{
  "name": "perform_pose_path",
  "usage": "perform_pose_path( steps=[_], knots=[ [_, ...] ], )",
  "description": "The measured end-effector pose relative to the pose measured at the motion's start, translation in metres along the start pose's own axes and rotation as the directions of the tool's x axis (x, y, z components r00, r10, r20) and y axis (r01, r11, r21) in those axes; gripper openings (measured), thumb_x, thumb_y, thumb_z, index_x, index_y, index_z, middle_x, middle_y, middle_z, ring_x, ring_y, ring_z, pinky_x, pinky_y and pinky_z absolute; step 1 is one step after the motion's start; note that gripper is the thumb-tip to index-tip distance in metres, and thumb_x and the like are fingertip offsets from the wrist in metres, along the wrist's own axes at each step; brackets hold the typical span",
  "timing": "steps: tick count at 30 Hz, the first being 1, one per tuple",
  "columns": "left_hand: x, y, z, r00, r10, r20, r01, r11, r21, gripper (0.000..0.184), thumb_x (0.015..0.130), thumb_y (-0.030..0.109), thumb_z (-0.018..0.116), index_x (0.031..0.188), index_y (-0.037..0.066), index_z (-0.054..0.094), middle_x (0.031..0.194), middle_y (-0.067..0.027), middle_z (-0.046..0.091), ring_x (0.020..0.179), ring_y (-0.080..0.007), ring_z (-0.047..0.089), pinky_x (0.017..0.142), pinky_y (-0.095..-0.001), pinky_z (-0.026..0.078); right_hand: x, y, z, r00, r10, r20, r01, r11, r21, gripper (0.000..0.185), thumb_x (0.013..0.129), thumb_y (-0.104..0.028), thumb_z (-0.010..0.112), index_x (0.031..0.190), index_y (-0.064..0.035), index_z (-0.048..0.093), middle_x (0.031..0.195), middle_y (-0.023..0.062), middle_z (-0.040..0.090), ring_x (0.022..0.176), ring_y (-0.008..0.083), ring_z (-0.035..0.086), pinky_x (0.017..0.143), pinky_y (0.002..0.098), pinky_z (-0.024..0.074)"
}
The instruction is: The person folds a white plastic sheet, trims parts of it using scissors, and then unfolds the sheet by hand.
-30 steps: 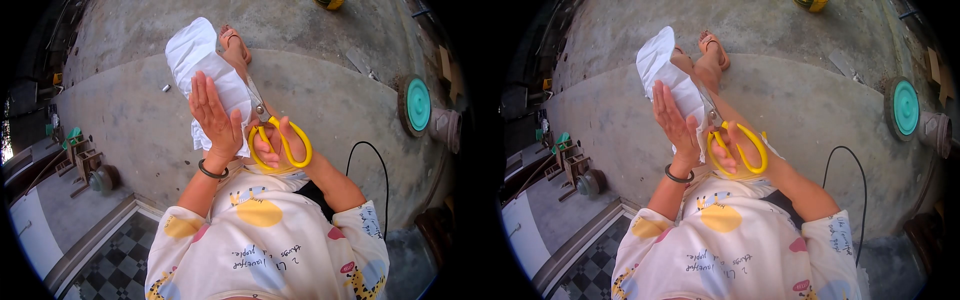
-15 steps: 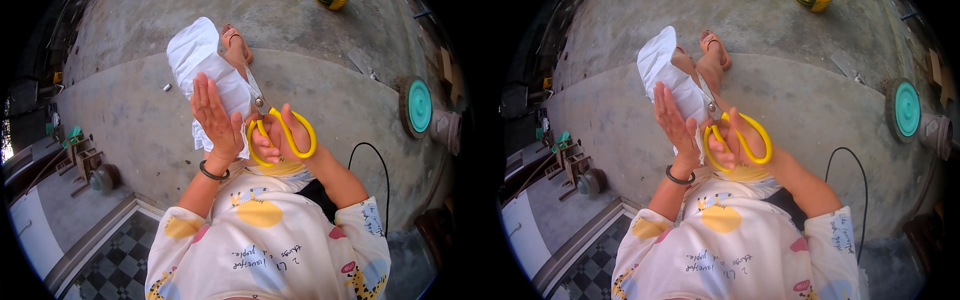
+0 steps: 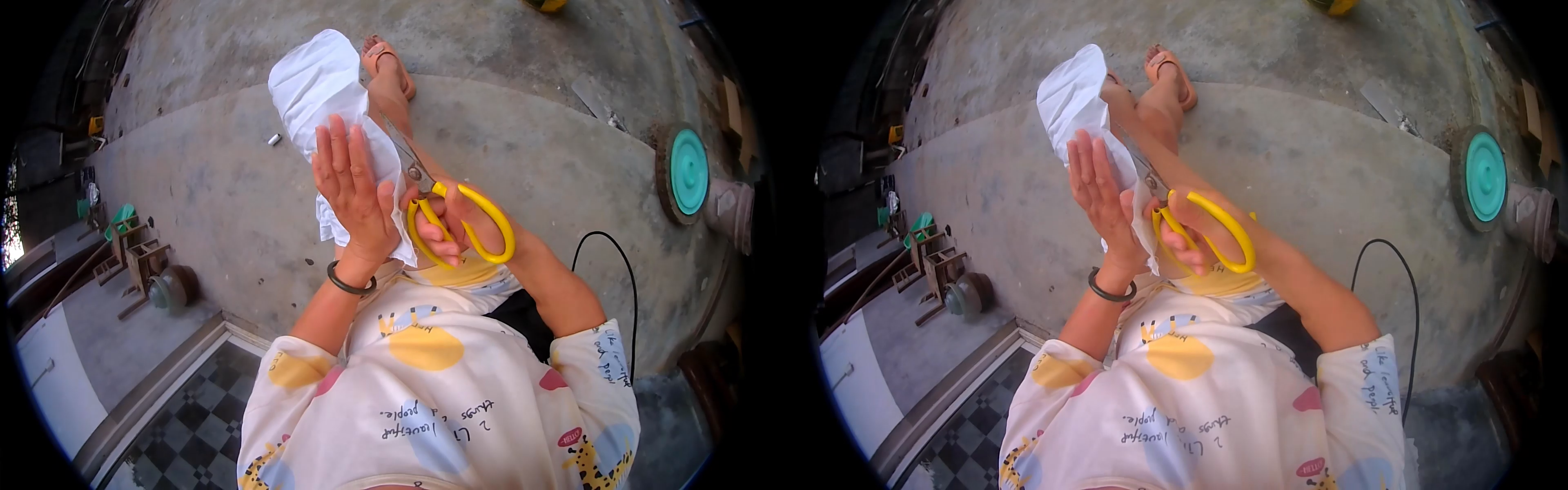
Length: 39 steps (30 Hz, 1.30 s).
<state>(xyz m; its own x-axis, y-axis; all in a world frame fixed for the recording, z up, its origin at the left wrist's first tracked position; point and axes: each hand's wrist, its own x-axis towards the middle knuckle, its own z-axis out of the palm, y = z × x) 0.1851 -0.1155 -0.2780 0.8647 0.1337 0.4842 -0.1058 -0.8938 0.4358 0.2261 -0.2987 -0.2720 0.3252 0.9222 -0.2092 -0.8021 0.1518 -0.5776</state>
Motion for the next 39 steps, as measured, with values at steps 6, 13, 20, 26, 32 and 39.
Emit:
perform_pose_path(
  steps=[6, 13, 20, 26, 32, 39],
  knots=[
    [-0.001, 0.001, 0.001, 1.000, 0.011, 0.001, -0.011, 1.000, 0.011, 0.064, 0.105, 0.047, 0.028, 0.151, 0.004, 0.036, 0.160, -0.0164, 0.029, 0.150, -0.0353, 0.020, 0.118, -0.0480, 0.016, -0.006, -0.008, 0.013, 0.987, -0.129, -0.096, 0.110, 0.978, -0.180, 0.084, 0.087, -0.076, 0.046, 0.129, -0.0038, 0.042, 0.077, 0.0014, 0.048, 0.054, 0.0067, 0.045, 0.046, 0.0198, 0.0434],
    [0.001, 0.003, -0.001, 1.000, 0.017, 0.009, -0.018, 1.000, 0.022, 0.063, 0.105, 0.046, 0.028, 0.151, 0.004, 0.036, 0.160, -0.0163, 0.029, 0.149, -0.0353, 0.021, 0.118, -0.0484, 0.016, -0.002, 0.005, 0.011, 0.979, -0.175, -0.102, 0.185, 0.979, 0.092, 0.058, 0.096, -0.058, 0.054, 0.112, -0.0031, 0.049, 0.071, 0.0016, 0.051, 0.048, 0.0080, 0.046, 0.041, 0.0233, 0.0409],
    [-0.001, -0.002, 0.002, 0.999, 0.039, 0.000, -0.039, 0.999, 0.008, 0.064, 0.104, 0.045, 0.029, 0.153, 0.003, 0.030, 0.160, -0.0190, 0.027, 0.149, -0.0373, 0.021, 0.118, -0.0515, 0.013, -0.006, -0.001, 0.016, 0.974, -0.136, -0.181, 0.131, 0.991, -0.042, 0.049, 0.097, -0.051, 0.058, 0.104, -0.0039, 0.049, 0.066, 0.0015, 0.050, 0.043, 0.0080, 0.044, 0.038, 0.0242, 0.0387],
    [-0.001, -0.002, 0.003, 0.999, 0.029, -0.015, -0.029, 0.999, -0.033, 0.064, 0.104, 0.043, 0.030, 0.153, 0.002, 0.029, 0.160, -0.0205, 0.027, 0.149, -0.0374, 0.021, 0.118, -0.0518, 0.010, 0.000, 0.012, 0.008, 0.977, -0.182, -0.111, 0.187, 0.982, 0.037, 0.060, 0.096, -0.060, 0.052, 0.113, -0.0033, 0.050, 0.073, 0.0022, 0.052, 0.050, 0.0088, 0.047, 0.043, 0.0237, 0.0423],
    [-0.001, -0.001, 0.001, 0.999, 0.036, -0.008, -0.036, 0.999, -0.017, 0.064, 0.104, 0.042, 0.034, 0.153, 0.002, 0.028, 0.159, -0.0175, 0.029, 0.149, -0.0351, 0.022, 0.118, -0.0488, 0.016, 0.000, -0.005, 0.002, 0.994, -0.109, 0.019, 0.109, 0.994, 0.012, 0.079, 0.091, -0.074, 0.040, 0.127, -0.0033, 0.045, 0.080, 0.0022, 0.049, 0.057, 0.0090, 0.046, 0.051, 0.0242, 0.0436],
    [0.001, 0.000, 0.001, 0.999, 0.041, 0.001, -0.041, 0.999, -0.014, 0.063, 0.104, 0.041, 0.035, 0.153, 0.002, 0.029, 0.159, -0.0168, 0.031, 0.149, -0.0348, 0.022, 0.118, -0.0488, 0.016, 0.008, -0.010, -0.011, 0.994, -0.018, 0.106, 0.015, 0.999, 0.038, 0.083, 0.091, -0.077, 0.036, 0.127, -0.0032, 0.046, 0.079, 0.0019, 0.049, 0.057, 0.0092, 0.046, 0.052, 0.0226, 0.0433]
  ],
)
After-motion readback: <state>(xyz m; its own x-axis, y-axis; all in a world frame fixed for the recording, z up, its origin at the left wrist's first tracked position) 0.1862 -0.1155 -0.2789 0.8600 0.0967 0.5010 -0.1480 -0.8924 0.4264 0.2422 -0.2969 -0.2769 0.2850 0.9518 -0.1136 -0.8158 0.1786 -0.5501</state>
